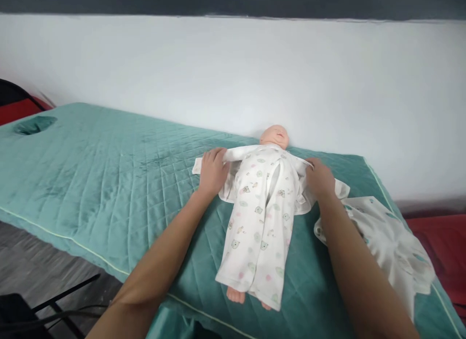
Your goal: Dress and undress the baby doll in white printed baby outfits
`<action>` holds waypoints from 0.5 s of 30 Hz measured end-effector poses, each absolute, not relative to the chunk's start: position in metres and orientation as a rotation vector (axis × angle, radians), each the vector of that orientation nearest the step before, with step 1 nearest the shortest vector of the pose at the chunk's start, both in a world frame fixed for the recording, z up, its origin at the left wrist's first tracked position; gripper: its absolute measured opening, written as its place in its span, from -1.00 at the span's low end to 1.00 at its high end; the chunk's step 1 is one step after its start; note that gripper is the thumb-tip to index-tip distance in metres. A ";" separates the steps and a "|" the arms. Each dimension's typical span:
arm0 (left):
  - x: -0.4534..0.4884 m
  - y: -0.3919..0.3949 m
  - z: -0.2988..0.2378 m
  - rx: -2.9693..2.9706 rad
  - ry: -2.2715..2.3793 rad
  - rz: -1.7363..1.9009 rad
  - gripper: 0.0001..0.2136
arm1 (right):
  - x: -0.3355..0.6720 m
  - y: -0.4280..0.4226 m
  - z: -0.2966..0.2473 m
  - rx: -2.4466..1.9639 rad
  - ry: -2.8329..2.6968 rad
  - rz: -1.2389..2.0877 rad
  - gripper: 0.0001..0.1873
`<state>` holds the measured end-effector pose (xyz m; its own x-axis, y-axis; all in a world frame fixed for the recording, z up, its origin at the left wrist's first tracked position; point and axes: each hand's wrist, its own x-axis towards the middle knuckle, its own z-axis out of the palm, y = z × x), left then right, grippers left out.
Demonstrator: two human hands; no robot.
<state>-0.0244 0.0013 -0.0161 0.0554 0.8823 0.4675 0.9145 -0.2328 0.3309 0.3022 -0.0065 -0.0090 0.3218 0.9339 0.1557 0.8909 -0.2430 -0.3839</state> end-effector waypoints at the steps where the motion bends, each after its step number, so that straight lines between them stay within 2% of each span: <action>1: -0.014 -0.003 -0.008 -2.290 -1.863 -1.008 -0.64 | 0.303 -0.007 -0.009 -2.184 -1.601 0.151 -0.51; 3: 0.014 -0.009 0.013 -2.426 -1.728 -1.129 -0.67 | 0.302 -0.008 -0.009 -2.172 -1.593 0.149 -0.51; 5: 0.050 -0.008 0.033 -2.648 -1.522 -1.074 -0.68 | 0.299 -0.009 -0.008 -2.171 -1.593 0.145 -0.52; 8: 0.108 0.003 0.055 -2.915 -1.315 -0.586 -0.71 | 0.298 -0.010 -0.007 -2.186 -1.606 0.157 -0.54; 11: 0.157 0.017 0.058 -2.857 -1.293 -0.085 -0.76 | 0.300 -0.009 -0.005 -2.209 -1.628 0.172 -0.55; 15: 0.199 0.027 0.044 -2.773 -1.380 0.151 -0.69 | 0.302 -0.010 -0.003 -2.204 -1.674 0.175 -0.56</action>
<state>0.1987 0.0272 0.0443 0.5994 0.7975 -0.0690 0.7935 -0.6033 -0.0797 0.3016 -0.0097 -0.0034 0.2882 0.9500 0.1203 0.9044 -0.2288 -0.3601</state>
